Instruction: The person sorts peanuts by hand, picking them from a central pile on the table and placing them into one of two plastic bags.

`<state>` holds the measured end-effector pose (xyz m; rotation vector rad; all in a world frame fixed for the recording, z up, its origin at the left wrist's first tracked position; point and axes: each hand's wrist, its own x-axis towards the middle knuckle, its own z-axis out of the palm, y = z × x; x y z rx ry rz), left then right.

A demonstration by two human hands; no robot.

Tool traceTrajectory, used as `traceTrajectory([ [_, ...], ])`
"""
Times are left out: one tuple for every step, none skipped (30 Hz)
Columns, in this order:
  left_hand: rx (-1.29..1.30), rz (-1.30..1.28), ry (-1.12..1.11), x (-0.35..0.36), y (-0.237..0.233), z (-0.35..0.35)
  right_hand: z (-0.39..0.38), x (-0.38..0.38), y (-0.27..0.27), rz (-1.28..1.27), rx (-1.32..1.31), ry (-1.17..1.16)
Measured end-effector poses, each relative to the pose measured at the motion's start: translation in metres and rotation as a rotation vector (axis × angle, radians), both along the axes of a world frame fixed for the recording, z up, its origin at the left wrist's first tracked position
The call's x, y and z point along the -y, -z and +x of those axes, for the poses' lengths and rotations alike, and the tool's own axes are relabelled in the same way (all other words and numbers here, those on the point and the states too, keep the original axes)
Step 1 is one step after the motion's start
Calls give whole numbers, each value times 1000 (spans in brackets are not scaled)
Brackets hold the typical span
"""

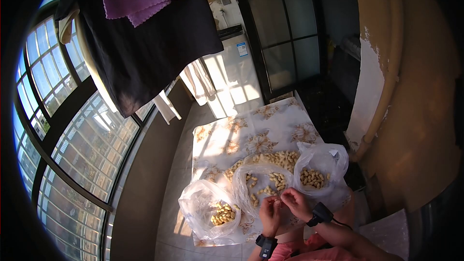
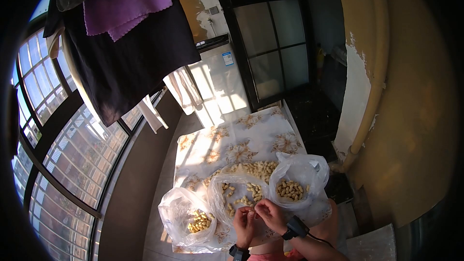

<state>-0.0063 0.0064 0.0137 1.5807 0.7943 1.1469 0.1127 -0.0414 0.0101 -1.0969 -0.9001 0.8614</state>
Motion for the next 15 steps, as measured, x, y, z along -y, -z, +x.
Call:
traceTrajectory([
  [47, -10, -42, 2, -3, 0, 0, 0, 1, 0, 0, 0],
  [46, -10, -42, 2, -1, 0, 1, 0, 3, -12, 9, -16],
  [53, -19, -64, 1, 3, -1, 2, 0, 3, -24, 18, -31],
  [61, -28, -85, 1, 5, -1, 1, 0, 3, -25, 18, -31],
  [60, -28, -86, 1, 5, -2, 0, 0, 0, -27, 24, -36],
  [69, -20, -91, 2, 4, -3, -1, 0, -2, -29, 31, -41],
  [79, -13, -96, 2, 4, -3, 0, 0, 0, -29, 31, -42],
  [79, -13, -97, 2, 6, -3, 1, -1, 2, -38, 50, -57],
  [84, -9, -102, 2, 10, -4, 2, -1, 4, -47, 70, -72],
  [88, -5, -107, 1, 12, -4, 1, -2, 4, -46, 70, -72],
  [89, -5, -107, 2, 12, -5, 1, -2, 5, -36, 84, -56],
  [91, -6, -113, 3, 11, -5, 0, -2, 5, -25, 98, -38],
  [93, -7, -118, 3, 11, -6, 0, -2, 4, -25, 99, -38],
  [93, -6, -118, 3, 11, -6, 0, -2, 4, -28, 110, -34],
  [100, -11, -116, 3, 11, -6, 0, -2, 4, -31, 122, -29],
])
